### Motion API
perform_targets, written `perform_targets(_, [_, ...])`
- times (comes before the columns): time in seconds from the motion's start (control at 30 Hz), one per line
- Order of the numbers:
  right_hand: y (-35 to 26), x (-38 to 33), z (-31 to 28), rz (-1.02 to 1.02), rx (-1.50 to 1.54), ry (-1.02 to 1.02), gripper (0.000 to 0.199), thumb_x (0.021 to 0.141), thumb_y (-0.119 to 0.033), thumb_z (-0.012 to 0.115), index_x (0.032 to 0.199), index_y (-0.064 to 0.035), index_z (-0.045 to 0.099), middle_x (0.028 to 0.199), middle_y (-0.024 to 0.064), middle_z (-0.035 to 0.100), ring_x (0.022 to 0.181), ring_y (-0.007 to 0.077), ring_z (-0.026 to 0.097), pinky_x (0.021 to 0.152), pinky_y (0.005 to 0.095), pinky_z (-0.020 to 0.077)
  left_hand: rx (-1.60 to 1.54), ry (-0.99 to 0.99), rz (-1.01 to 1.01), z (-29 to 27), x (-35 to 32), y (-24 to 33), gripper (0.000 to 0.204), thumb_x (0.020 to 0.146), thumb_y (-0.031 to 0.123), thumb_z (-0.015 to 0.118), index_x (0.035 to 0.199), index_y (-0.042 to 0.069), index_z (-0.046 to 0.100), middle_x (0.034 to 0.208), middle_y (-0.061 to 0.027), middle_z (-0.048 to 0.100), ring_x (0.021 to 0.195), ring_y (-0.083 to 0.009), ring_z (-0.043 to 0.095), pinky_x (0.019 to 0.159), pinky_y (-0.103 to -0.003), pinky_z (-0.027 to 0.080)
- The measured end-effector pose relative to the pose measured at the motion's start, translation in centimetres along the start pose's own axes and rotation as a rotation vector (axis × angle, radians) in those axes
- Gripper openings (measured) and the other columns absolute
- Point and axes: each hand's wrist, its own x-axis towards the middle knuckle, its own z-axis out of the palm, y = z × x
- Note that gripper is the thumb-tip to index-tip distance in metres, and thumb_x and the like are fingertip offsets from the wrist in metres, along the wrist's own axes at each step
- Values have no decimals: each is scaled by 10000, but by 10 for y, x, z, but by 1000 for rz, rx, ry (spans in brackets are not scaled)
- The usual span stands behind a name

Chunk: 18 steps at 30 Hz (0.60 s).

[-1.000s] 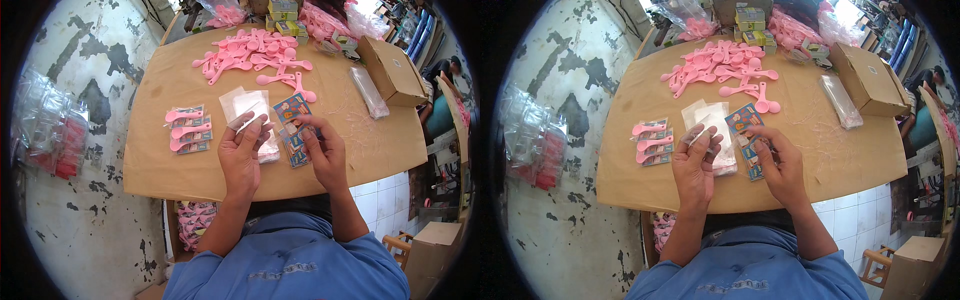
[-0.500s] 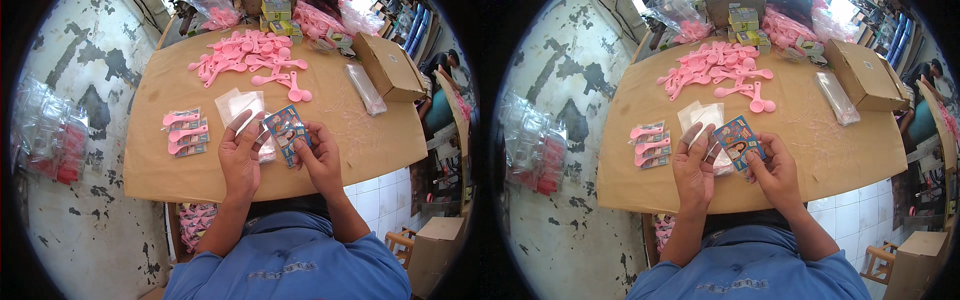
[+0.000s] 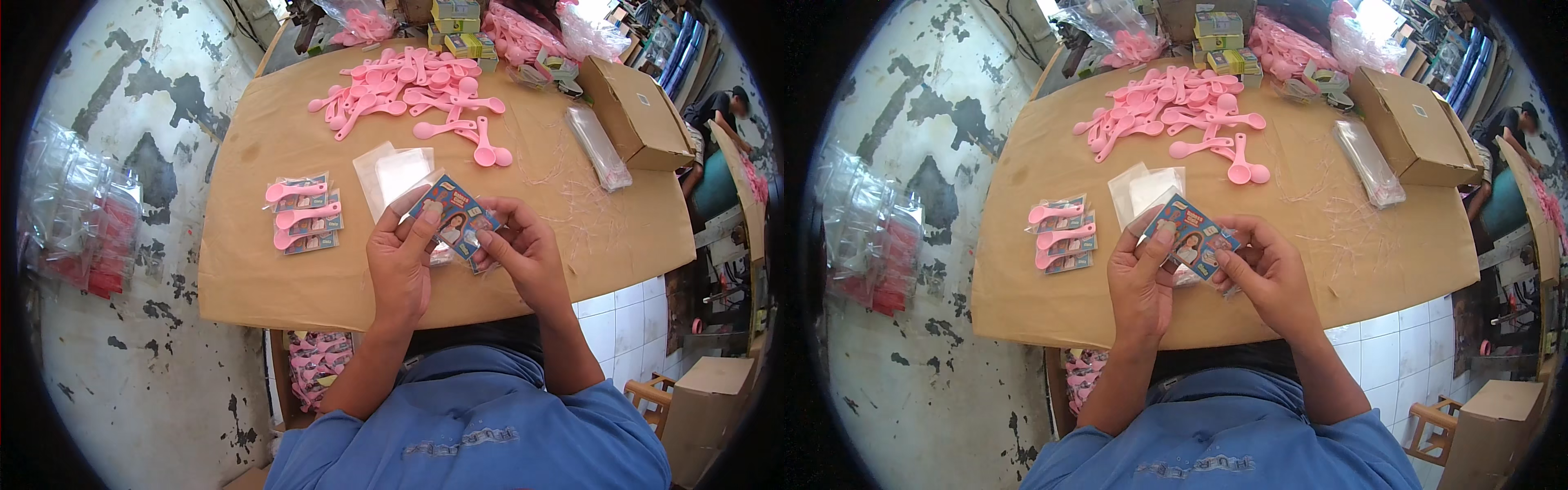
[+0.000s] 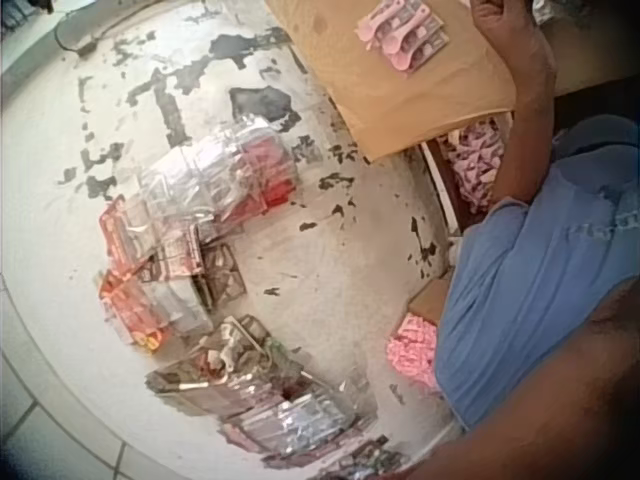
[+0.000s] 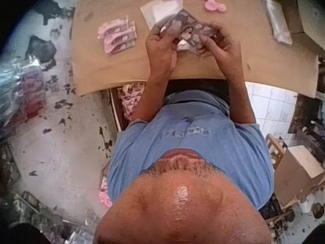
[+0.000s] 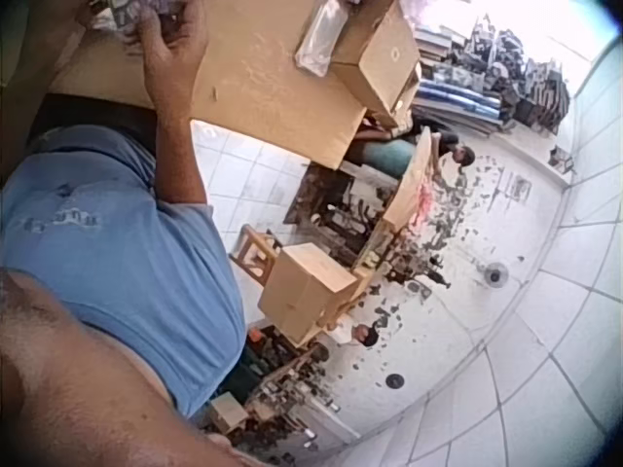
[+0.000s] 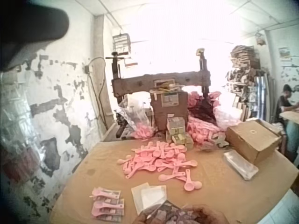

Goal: The person repeatedly picks pink plastic spoons and small printed cards, places them into clear plastic bags, and seals the bags. The person stacks the finished packages on the table. The process is repeated continuously throughout the clip.

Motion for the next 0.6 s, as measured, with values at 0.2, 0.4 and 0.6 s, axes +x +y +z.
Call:
perform_targets(0.2, [10,8,11,-54,76,78,305,978,-81,695,1236,-8,550,960,50,666,781,67,632,653,217,513,17,0,-24,4,-7,-8,359,975,9,671,1319,-37,581,1155,-133,724,1012,-167,713,894,-317,595])
perform_targets(0.4, [15,12,23,-108,98,125,244,987,-115,696,1180,-10,590,999,35,685,804,59,635,643,206,500,80,-16,5,8,-12,-10,327,971,5,676,1288,-37,607,1170,-109,723,1064,-147,690,954,-318,556])
perform_targets(0.6, [21,3,21,-17,170,59,172,988,-154,707,1079,-17,659,895,31,701,716,56,627,565,198,475,59,-90,-11,6,-5,-2,398,1019,35,586,1410,2,519,1305,-176,655,1177,-218,659,993,-356,554])
